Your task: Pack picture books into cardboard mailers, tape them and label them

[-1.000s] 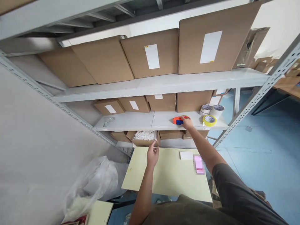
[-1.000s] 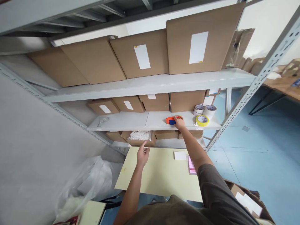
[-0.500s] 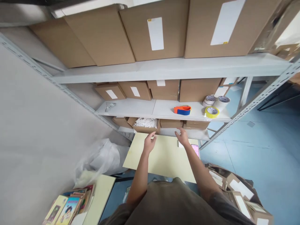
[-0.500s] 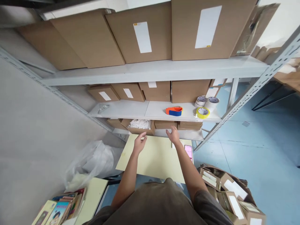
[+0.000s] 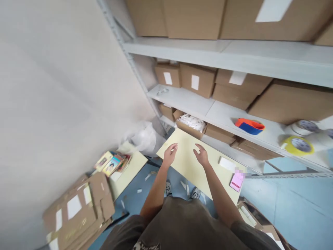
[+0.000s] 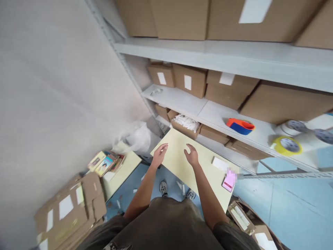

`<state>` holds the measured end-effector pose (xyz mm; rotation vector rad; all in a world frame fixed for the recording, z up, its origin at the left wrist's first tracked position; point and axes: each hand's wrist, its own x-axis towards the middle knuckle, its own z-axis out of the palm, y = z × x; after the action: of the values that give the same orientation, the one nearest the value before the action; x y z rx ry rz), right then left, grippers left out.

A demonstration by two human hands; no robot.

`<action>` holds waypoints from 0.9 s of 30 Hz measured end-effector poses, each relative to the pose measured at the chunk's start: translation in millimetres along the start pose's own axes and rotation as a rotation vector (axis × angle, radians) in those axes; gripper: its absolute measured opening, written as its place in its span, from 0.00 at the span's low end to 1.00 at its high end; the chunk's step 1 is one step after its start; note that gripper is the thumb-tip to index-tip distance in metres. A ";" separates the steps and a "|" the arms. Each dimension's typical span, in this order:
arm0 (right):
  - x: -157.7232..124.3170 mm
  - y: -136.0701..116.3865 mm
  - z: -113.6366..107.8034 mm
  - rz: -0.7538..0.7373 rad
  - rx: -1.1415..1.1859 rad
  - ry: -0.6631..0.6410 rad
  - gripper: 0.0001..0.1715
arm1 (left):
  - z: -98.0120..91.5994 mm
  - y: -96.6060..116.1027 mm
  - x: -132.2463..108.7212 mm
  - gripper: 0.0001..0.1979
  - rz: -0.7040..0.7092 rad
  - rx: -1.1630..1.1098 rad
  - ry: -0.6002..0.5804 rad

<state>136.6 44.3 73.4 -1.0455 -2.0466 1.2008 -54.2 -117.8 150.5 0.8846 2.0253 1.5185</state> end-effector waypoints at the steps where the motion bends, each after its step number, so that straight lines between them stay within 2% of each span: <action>1: 8.8 -14.9 13.8 -0.037 -0.009 -0.033 0.29 | -16.7 -2.6 -1.6 0.22 -0.012 -0.017 0.040; 4: 25.8 -60.7 62.9 -0.139 -0.005 -0.118 0.30 | -71.3 -15.1 -9.5 0.22 -0.042 -0.077 0.166; 7: 26.8 -104.5 121.5 -0.209 -0.004 -0.192 0.30 | -131.2 -32.8 -22.8 0.18 -0.013 -0.111 0.297; 11: 10.8 -158.2 212.9 -0.268 -0.012 -0.294 0.30 | -223.6 -61.3 -43.8 0.10 0.027 -0.053 0.398; 15: -10.2 -207.2 311.2 -0.341 -0.029 -0.387 0.29 | -322.1 -96.4 -65.8 0.11 0.003 0.030 0.463; 18: -23.7 -239.9 380.7 -0.390 -0.060 -0.471 0.30 | -385.5 -126.3 -85.7 0.13 -0.060 0.065 0.512; 22: -37.7 -271.5 460.3 -0.456 -0.140 -0.568 0.30 | -445.2 -168.8 -111.5 0.13 -0.187 0.054 0.646; 24: -42.5 -278.4 494.1 -0.492 -0.200 -0.620 0.30 | -464.1 -191.2 -119.5 0.13 -0.242 0.026 0.691; 27: -47.1 -274.5 537.5 -0.511 -0.285 -0.736 0.31 | -479.2 -224.9 -122.9 0.15 -0.306 -0.066 0.702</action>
<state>-340.3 -328.7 69.0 -0.1168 -2.8703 1.1230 -349.6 -566.9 70.9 -0.0256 2.4031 1.8573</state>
